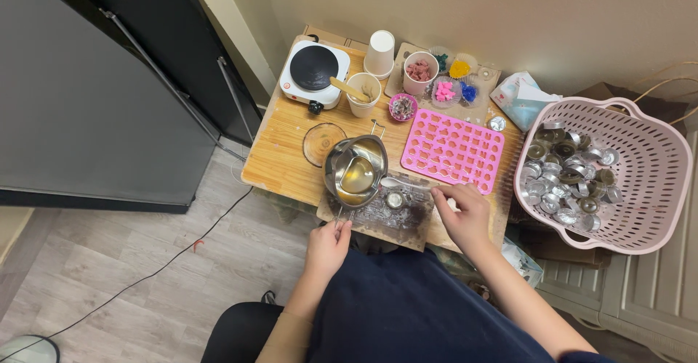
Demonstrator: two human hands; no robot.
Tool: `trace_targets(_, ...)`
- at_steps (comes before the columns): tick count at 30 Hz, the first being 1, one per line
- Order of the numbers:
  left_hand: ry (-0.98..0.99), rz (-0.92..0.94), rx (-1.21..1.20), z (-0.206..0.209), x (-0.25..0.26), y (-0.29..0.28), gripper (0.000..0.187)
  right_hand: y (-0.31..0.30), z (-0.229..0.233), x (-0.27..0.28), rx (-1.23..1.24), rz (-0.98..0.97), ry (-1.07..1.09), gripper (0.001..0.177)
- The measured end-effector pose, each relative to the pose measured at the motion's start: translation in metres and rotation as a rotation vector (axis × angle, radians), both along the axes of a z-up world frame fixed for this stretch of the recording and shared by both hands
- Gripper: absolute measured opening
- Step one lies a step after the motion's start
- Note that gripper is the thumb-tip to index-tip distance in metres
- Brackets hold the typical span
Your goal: The person is melting wax and pouring it into small molds to create wax melts.
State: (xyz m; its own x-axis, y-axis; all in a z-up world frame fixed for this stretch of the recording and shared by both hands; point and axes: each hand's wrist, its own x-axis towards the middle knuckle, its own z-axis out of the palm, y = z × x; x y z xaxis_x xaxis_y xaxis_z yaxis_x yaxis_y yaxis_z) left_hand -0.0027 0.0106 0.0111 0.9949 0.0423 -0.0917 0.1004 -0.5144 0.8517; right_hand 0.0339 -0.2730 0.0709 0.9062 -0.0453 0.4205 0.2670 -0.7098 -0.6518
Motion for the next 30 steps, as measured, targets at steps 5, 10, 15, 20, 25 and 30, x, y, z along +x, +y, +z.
trace_targets(5, 0.004, 0.014, 0.003, 0.001, -0.004, 0.002, 0.033, 0.022, -0.020, 0.019, 0.151, 0.014, 0.128, 0.013)
trace_targets(10, -0.006, 0.030, -0.002, -0.003, -0.006, 0.006, 0.034, 0.041, -0.037, 0.030, 0.245, 0.015, 0.252, 0.018)
trace_targets(15, -0.025, 0.051, -0.031, -0.002, -0.009, 0.009, 0.032, 0.052, -0.044, 0.036, 0.295, -0.017, 0.438, 0.024)
trace_targets(20, -0.018, 0.044, -0.015, -0.006, -0.010, 0.014, 0.032, 0.053, -0.061, 0.043, 0.331, 0.001, 0.542, 0.027)
trace_targets(25, 0.030, 0.068, -0.025, 0.003, -0.011, 0.016, 0.033, 0.057, -0.071, 0.053, 0.328, -0.032, 0.650, 0.030)
trace_targets(30, 0.014, 0.082, -0.027, 0.001, -0.012, 0.018, 0.033, 0.059, -0.071, 0.055, 0.416, 0.002, 0.708, 0.031)
